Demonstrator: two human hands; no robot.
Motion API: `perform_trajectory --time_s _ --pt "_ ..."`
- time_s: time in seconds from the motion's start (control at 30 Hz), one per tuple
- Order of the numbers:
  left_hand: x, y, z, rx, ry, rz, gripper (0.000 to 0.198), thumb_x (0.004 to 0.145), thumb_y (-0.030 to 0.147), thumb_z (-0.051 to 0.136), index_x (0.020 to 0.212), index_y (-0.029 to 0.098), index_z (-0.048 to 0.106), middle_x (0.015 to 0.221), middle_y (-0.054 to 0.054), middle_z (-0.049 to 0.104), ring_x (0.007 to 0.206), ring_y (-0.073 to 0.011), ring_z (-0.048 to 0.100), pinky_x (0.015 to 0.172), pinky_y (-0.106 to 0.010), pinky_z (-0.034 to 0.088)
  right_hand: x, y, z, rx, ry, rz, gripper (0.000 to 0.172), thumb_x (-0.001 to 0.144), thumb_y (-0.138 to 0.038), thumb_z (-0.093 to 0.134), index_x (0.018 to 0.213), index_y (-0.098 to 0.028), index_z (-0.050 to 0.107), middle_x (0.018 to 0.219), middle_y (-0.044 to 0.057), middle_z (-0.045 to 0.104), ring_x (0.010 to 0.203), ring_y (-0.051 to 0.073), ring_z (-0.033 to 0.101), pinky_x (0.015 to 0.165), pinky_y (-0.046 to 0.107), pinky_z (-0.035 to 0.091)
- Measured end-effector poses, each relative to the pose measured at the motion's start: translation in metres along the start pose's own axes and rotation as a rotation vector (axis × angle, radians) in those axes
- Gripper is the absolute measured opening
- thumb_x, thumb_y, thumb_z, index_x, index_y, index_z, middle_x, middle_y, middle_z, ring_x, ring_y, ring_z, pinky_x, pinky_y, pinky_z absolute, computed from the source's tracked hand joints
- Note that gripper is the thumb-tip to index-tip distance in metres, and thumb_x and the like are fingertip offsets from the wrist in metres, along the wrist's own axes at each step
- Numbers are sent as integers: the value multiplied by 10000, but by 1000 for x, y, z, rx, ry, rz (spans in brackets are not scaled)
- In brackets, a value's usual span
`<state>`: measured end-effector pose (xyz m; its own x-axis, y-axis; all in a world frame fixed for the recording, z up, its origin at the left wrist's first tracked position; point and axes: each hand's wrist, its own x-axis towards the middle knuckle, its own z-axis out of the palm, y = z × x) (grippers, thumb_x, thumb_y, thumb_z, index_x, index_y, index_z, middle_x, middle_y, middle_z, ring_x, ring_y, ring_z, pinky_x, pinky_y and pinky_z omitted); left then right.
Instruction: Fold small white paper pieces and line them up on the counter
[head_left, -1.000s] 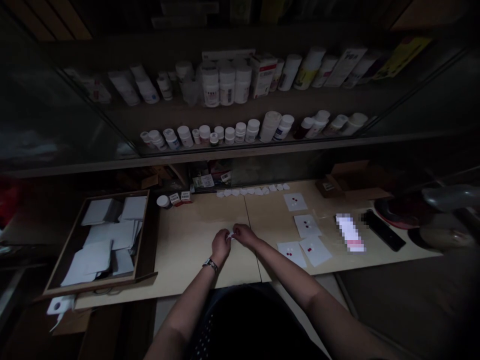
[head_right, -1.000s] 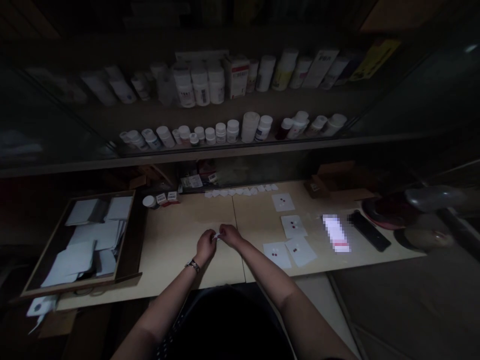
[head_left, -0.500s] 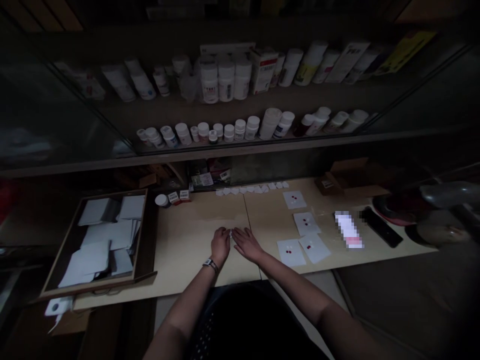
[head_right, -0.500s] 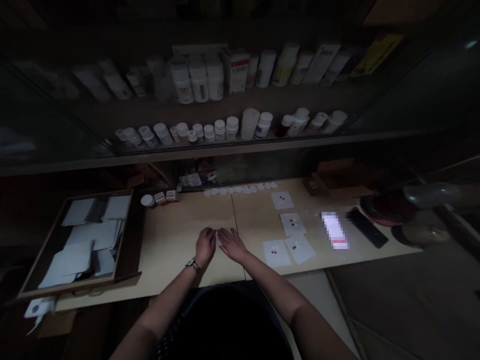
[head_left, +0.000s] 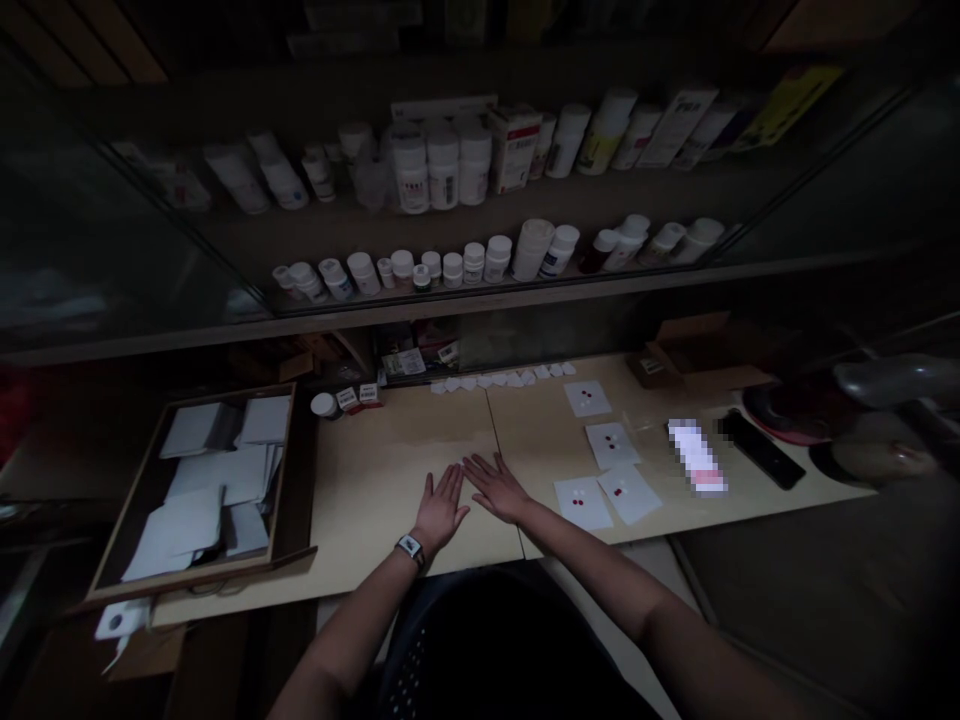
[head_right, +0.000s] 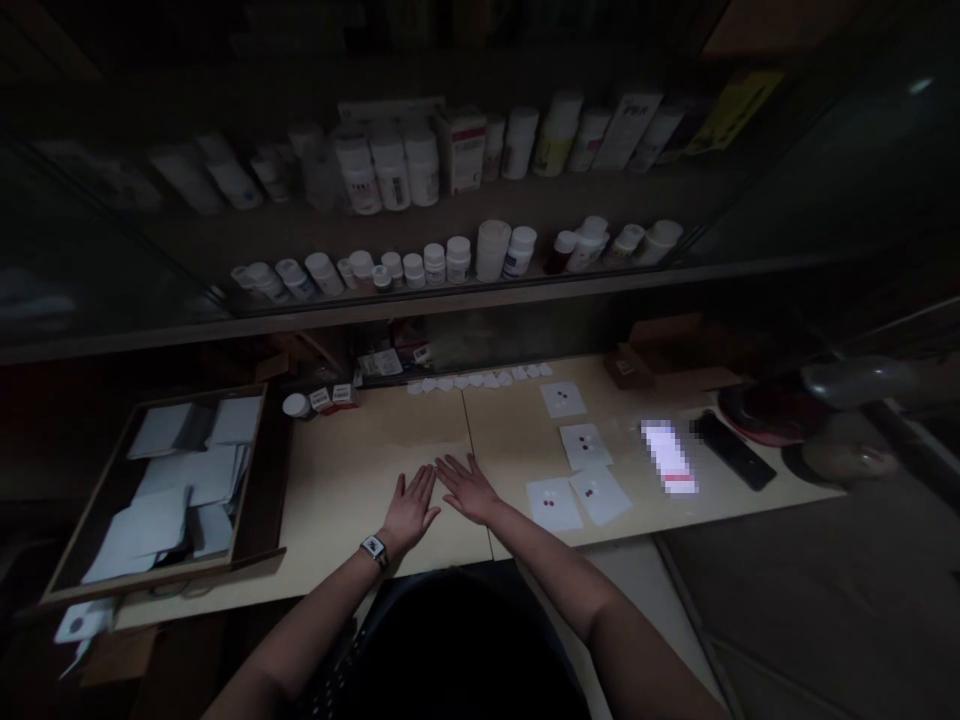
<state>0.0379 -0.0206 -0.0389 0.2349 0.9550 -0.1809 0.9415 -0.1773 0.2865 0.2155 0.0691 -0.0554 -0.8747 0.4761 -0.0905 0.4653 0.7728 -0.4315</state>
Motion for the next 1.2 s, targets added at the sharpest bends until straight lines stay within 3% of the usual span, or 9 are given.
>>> perform_trajectory --time_s 0.13,0.33,0.73,0.83,0.93,1.0,1.1,1.2 --pt "0 -3 -7 -28 -23 18 639 916 347 397 1476 157 154 1503 -141 252 1397 -262 193 1118 -541 125 1 0 -4 20 5 -11 642 918 -316 449 1478 -200 157 1500 135 262 1395 246 197 1105 577 72" --pt "3 -9 -13 -71 -44 54 627 912 365 408 1466 153 203 1499 -142 265 1393 -249 210 1119 -479 181 8 -4 -13 6 33 -26 570 899 -319 488 1431 -200 321 1451 139 368 1375 263 252 1103 573 101" --pt "-5 -13 -8 -51 -8 -57 565 929 323 383 1451 156 245 1513 -143 230 1409 -268 136 1101 -540 174 17 -12 -15 113 137 116 455 879 -147 419 1328 -191 475 1357 127 496 1271 233 399 1059 488 243" --pt "-6 -13 -10 -89 67 -130 533 928 315 390 1434 176 295 1513 -136 235 1407 -275 142 1098 -544 180 29 -6 -22 143 161 97 424 865 -192 490 1288 -201 508 1349 130 497 1247 251 412 1044 495 250" --pt "-5 -12 -9 -160 211 -260 467 939 295 357 1387 166 381 1492 -143 286 1396 -273 178 1092 -515 227 44 3 -29 98 85 -62 324 861 -195 523 1179 -213 580 1303 114 535 1206 240 448 1055 488 224" --pt "-5 -13 -6 -204 316 -309 429 945 293 339 1330 143 453 1451 -156 351 1377 -273 227 1079 -496 270 52 7 -32 36 31 -137 240 872 -174 508 1084 -193 618 1171 107 613 1114 224 510 1048 463 236" --pt "-1 -14 0 -232 425 -333 397 941 295 344 1271 148 509 1408 -149 409 1346 -285 285 1054 -520 311 59 10 -34 -51 -2 -171 203 894 -170 474 1040 -168 617 979 89 662 985 210 557 1010 420 282" --pt "5 -12 2 -249 468 -329 378 933 295 356 1228 155 546 1371 -142 449 1324 -291 317 1041 -529 332 57 17 -38 -62 11 -141 186 894 -178 478 1030 -177 605 954 73 662 944 199 561 1001 392 281"
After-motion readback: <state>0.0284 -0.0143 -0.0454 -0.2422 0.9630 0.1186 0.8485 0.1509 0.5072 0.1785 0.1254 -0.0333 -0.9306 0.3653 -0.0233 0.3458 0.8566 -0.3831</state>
